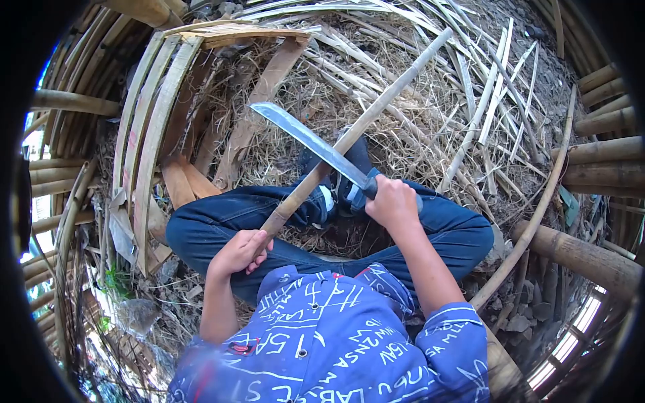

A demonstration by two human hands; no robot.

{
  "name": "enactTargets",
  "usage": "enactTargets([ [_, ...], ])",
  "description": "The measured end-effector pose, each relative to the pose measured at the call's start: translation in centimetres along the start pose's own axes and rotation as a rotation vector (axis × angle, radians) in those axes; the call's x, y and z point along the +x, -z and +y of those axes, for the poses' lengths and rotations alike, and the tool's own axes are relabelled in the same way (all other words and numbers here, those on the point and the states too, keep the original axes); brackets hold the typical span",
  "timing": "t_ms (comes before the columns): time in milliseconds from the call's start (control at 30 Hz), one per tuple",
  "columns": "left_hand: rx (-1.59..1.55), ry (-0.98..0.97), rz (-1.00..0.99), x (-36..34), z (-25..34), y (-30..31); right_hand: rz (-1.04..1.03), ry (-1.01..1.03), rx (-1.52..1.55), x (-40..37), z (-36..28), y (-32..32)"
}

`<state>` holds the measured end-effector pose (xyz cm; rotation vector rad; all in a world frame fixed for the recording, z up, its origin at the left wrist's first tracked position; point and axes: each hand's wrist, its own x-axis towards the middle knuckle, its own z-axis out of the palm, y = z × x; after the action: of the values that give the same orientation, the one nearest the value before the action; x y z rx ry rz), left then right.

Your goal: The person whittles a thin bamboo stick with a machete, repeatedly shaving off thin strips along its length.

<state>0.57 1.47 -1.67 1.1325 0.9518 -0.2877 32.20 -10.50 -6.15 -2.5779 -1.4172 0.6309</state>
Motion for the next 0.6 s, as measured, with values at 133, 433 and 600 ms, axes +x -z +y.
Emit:
enactTargets([
  [133,0.006,0.005,0.003,0.1,-0.3,-0.1,-0.094,0.092,-0.008,-1.0,-2.2,0.0],
  [433,0.084,-0.011,0.061,-0.2,-0.3,-0.5,0.012,-0.113,0.011,2.9,2.4,1.0],
  [600,0.090,0.009,0.053,-0.2,-0.1,-0.6,-0.070,-0.084,0.067,2.2,1.6,0.8],
])
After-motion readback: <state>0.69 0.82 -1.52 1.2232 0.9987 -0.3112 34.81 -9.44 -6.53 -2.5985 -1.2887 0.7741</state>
